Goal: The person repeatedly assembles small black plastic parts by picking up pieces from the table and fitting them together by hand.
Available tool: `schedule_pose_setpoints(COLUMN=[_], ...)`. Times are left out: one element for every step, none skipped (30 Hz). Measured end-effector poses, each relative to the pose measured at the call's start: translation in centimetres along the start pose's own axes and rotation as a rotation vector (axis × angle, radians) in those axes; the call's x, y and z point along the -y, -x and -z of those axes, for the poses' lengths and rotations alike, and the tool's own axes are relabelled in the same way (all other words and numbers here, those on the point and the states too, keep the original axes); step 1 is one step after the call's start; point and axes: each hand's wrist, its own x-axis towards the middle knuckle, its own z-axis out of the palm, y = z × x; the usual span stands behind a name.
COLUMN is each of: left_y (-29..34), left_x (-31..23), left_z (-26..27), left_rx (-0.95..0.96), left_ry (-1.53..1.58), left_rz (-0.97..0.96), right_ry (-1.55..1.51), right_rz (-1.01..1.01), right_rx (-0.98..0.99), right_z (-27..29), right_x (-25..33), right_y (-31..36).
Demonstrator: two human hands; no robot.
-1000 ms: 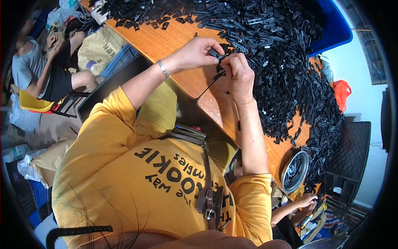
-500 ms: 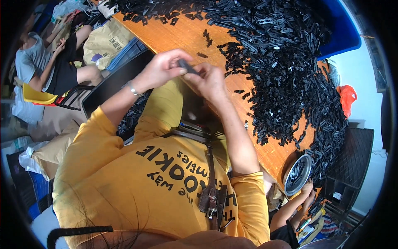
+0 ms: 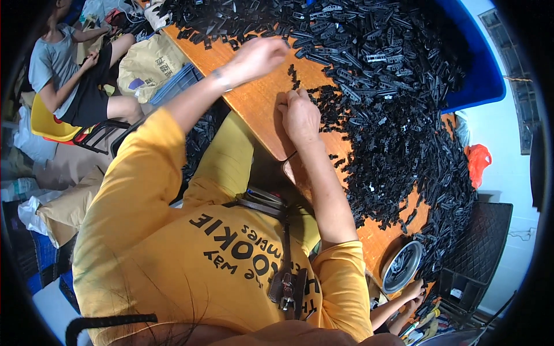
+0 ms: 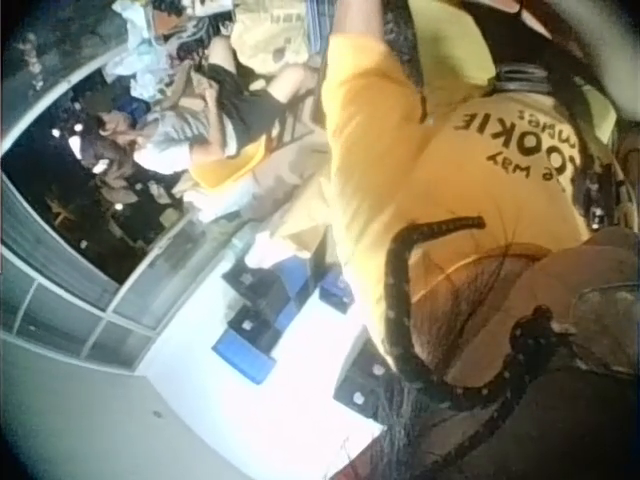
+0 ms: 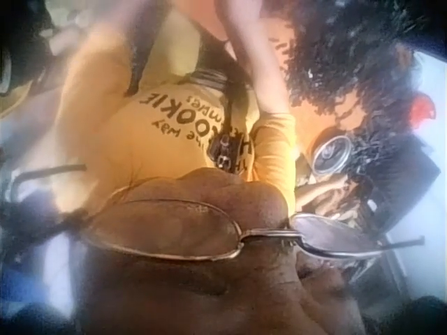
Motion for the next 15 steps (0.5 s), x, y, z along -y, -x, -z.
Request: schedule_pose_setpoints(left_y=[-2.2,-3.9,-5.2,-6.1,-6.9,-7.4,-7.9,-8.2,-8.3,-8.6,-8.9,-9.0,-9.1,-9.1,-9.0], left_x=[-0.1,-0.2,-0.3,-0.5,-0.7,-0.9,-1.1,-1.1,-1.1,-0.9,-0.6,-0.7,-0.7,-0.8,-1.0], left_z=[-2.0,-3.5,-5.2,-6.4,-7.4,-8.3,-9.1,-9.7,-10.3,-10.5,-10.5,-10.4,-10.1,-9.9,-9.6], left_rx=[-0.02,-0.044,-0.059,-0.075,-0.017,-0.016,-0.006,0.002,-0.038,-0.035,-0.023,-0.009,0.024,0.025,0.091], left_ry=[-0.057,-0.12,-0.176,-0.232,-0.28,-0.276,-0.349,-0.423,-0.44,-0.437,-0.467,-0.496,-0.49,-0.489,-0.475], left_rz=[-0.041,-0.075,-0.128,-0.175,-0.135,-0.144,-0.18,-0.214,-0.227,-0.233,-0.246,-0.26,-0.255,-0.257,-0.173], right_ry=[0.02,0.024,-0.026,-0.077,-0.16,-0.156,-0.23,-0.304,-0.298,-0.297,-0.309,-0.322,-0.322,-0.326,-0.329], right_rz=[0.002,0.006,-0.016,-0.034,-0.051,-0.057,-0.04,-0.021,-0.052,-0.058,-0.055,-0.054,-0.057,-0.062,-0.064], right_rx=[-0.029,-0.032,-0.047,-0.057,-0.056,-0.063,-0.086,-0.109,-0.098,-0.102,-0.076,-0.048,-0.051,-0.044,-0.039], right_z=[0.0,0.0,0.2,0.8,1.6,1.8,1.9,2.1,2.4,2.8,3.4,3.9,4.2,4.6,4.9], right_x=[-0.2,-0.2,-0.5,-0.1,0.2,-0.3,-0.8,-1.1,-1.1,-1.2,-1.4,-1.5,-1.6,-1.7,-1.7], right_y=[0.2,0.4,0.6,0.9,1.4,1.8,2.1,2.4,2.8,3.0,3.2,3.4,3.7,4.0,4.2])
